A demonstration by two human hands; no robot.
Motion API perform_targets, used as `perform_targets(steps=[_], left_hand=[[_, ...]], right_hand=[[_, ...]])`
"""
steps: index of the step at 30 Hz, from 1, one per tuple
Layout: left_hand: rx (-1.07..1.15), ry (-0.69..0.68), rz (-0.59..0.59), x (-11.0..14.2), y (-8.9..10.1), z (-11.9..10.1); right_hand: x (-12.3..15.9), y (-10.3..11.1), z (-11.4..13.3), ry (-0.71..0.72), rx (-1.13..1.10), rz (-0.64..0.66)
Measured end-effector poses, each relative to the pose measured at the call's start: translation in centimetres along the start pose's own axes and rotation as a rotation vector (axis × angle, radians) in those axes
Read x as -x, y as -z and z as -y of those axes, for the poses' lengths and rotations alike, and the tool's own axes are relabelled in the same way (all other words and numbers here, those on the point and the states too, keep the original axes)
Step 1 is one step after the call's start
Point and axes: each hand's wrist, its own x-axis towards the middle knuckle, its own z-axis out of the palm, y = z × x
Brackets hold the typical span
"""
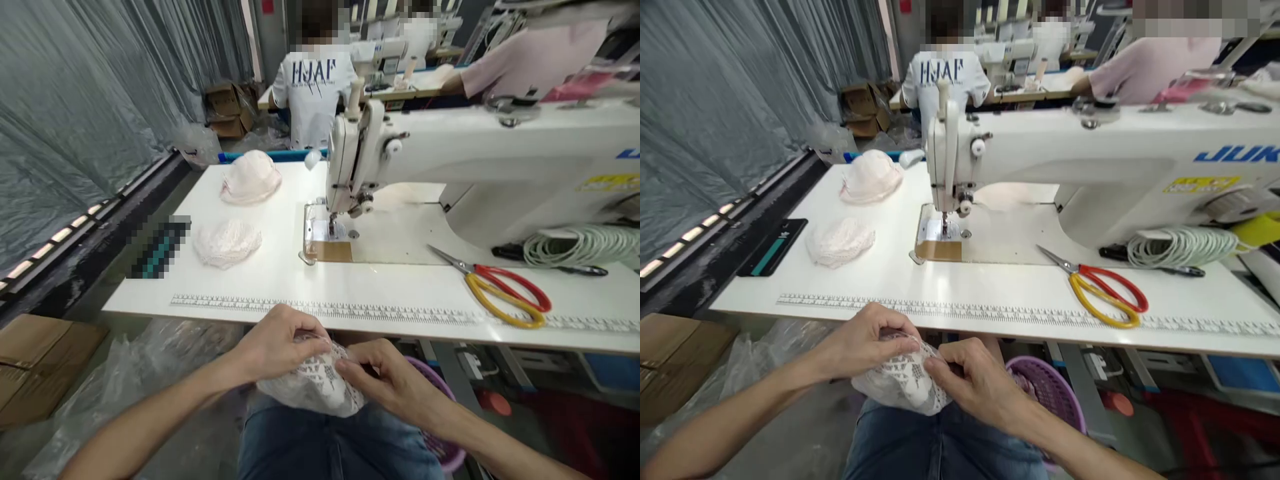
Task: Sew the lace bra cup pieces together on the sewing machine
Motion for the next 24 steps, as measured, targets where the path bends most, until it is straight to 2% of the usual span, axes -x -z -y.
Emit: perform_targets(steps=[2, 4, 6, 8, 9, 11, 13, 15, 20, 22, 24], left_hand=[[-0.122, -0.105, -0.030, -2.3, 2.9, -1.0], [-0.261, -0.176, -0.019, -5.7, 5.6, -1.3], [-0.360, -0.139, 0.016, -9.5, 8.0, -1.0], [-0.379, -0.130, 0.044, -12.9, 9.4, -0.5], [-0.383, -0.126, 0.060, -14.2, 9.8, -0.2], [-0.382, -0.128, 0.103, -16.0, 10.0, 0.2], [-0.385, -0.130, 0.148, -16.9, 9.8, 0.3], [-0.397, -0.131, 0.180, -17.2, 9.6, 0.1], [-0.487, -0.154, 0.199, -18.6, 10.2, -0.5], [-0.585, -0.175, 0.132, -19.4, 10.8, -0.2], [-0.711, -0.198, -0.010, -20.0, 11.3, 0.3]], right_hand=[[-1.9, 1.4, 0.8, 0.028, 0.096, -0.063], [-3.8, 3.1, 0.9, 0.028, 0.283, -0.129], [-5.3, 5.0, 0.3, 0.036, 0.527, -0.247], [-6.2, 6.8, -0.6, 0.126, 0.738, -0.404], [-6.6, 7.6, -1.1, 0.209, 0.810, -0.463], [-7.2, 8.9, -1.8, 0.419, 0.899, -0.491], [-7.9, 9.9, -2.2, 0.602, 0.966, -0.434], [-9.0, 10.5, -2.5, 0.694, 1.017, -0.377], [-10.6, 10.8, -3.2, 0.702, 0.988, -0.337], [-10.7, 10.6, -3.4, 0.673, 0.943, -0.328], [-10.6, 10.4, -3.4, 0.644, 0.904, -0.329]])
